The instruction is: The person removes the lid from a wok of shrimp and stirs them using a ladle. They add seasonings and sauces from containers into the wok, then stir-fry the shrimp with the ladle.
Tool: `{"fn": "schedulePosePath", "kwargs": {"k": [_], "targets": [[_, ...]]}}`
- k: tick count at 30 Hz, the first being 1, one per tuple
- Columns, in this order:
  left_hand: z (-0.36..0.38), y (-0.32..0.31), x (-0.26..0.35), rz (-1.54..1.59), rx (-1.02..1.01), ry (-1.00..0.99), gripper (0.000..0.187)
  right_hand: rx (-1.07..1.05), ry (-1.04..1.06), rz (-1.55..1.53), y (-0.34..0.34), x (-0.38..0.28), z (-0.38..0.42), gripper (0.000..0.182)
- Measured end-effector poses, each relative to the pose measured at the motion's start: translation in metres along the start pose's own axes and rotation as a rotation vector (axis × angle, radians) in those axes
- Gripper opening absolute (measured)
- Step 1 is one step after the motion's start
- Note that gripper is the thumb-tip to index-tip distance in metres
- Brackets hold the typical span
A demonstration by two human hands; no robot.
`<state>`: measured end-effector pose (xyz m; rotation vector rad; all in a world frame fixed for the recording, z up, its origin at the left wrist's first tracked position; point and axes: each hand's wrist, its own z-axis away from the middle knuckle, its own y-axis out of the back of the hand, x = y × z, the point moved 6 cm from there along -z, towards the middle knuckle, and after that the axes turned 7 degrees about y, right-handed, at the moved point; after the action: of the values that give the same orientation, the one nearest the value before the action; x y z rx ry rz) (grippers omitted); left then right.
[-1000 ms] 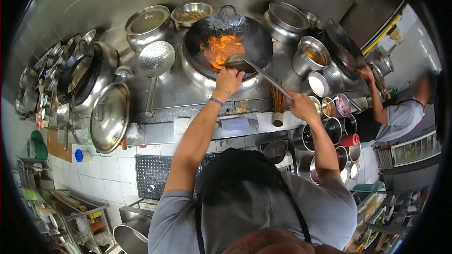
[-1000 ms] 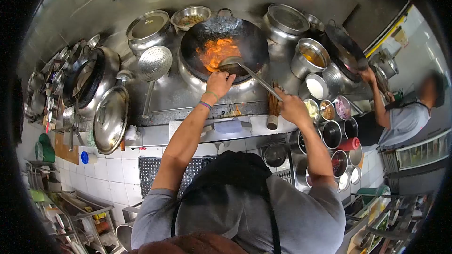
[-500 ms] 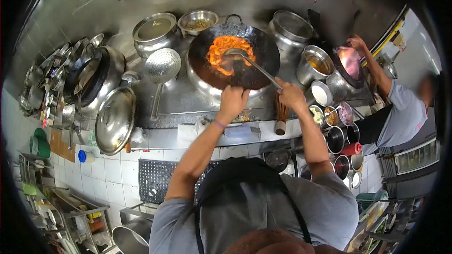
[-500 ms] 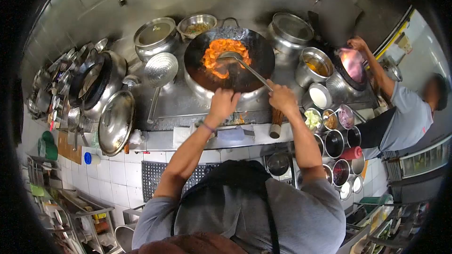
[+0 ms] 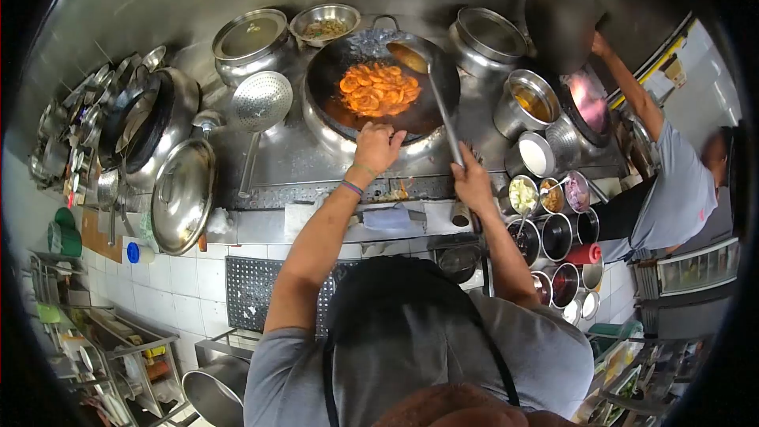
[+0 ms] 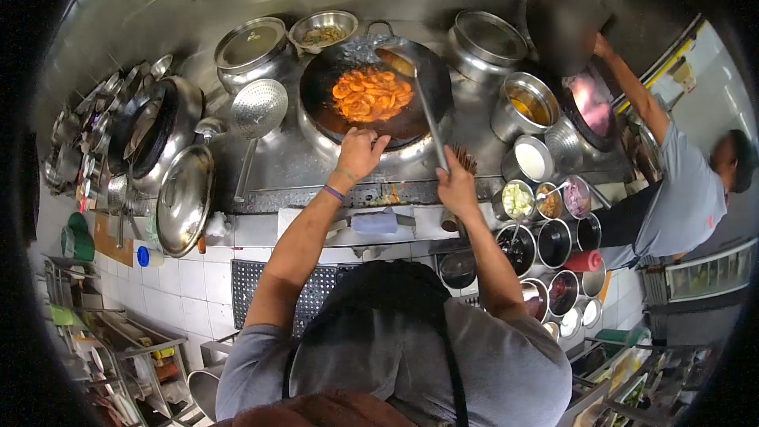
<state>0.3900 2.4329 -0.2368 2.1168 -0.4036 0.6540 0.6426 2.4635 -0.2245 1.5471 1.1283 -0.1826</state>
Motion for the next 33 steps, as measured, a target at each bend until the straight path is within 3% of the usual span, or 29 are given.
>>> {"fn": "schedulePosePath", "kwargs": {"k": [6,9,13,15,17,19,22,23,26,27,29,30,33], "targets": [[0.001,-0.007,0.003,-0.031,-0.013,0.055,0.041,-0.109,-0.239,-0.002,-0.027,0.009,-0.057,0.057],[0.002,-0.005,0.008,-0.027,0.028,0.064,0.040,-0.090,-0.117,0.146,-0.047,0.031,-0.104,0.058],[0.001,-0.002,0.011,-0.015,0.025,0.072,0.037,-0.241,-0.123,-0.051,-0.068,0.040,-0.123,0.051],[0.001,0.000,0.013,0.002,0.019,0.074,0.035,-0.332,-0.140,-0.088,-0.046,0.013,-0.110,0.053],[0.003,-0.001,0.011,0.017,0.039,0.050,0.035,-0.292,-0.061,-0.067,-0.039,0.009,-0.089,0.055],[0.003,0.000,0.008,0.022,0.035,0.037,0.035,-0.109,0.118,0.017,-0.035,0.017,-0.065,0.058],[0.001,-0.002,0.008,-0.010,-0.003,0.083,0.036,-0.044,0.133,0.104,-0.042,0.027,-0.035,0.061],[0.002,-0.002,0.008,-0.045,-0.045,0.114,0.036,0.057,0.307,0.050,-0.039,0.011,-0.038,0.058],[0.000,0.011,0.006,-0.128,-0.158,0.147,0.030,-0.216,-0.413,-0.515,-0.035,0.012,-0.024,0.054],[-0.008,0.016,0.003,-0.148,-0.185,0.149,0.029,-0.220,-0.476,-0.653,-0.030,-0.003,-0.020,0.057],[-0.039,0.037,-0.010,-0.244,-0.055,0.071,0.028,-0.214,-0.526,-0.797,-0.012,-0.024,-0.009,0.055],[-0.055,0.047,-0.018,-0.294,0.005,0.037,0.036,-0.215,-0.557,-0.872,-0.006,-0.033,-0.003,0.054],[-0.104,0.052,-0.054,-0.442,-0.087,0.106,0.055,-0.221,-0.555,-0.947,0.008,-0.060,0.006,0.054]]}}
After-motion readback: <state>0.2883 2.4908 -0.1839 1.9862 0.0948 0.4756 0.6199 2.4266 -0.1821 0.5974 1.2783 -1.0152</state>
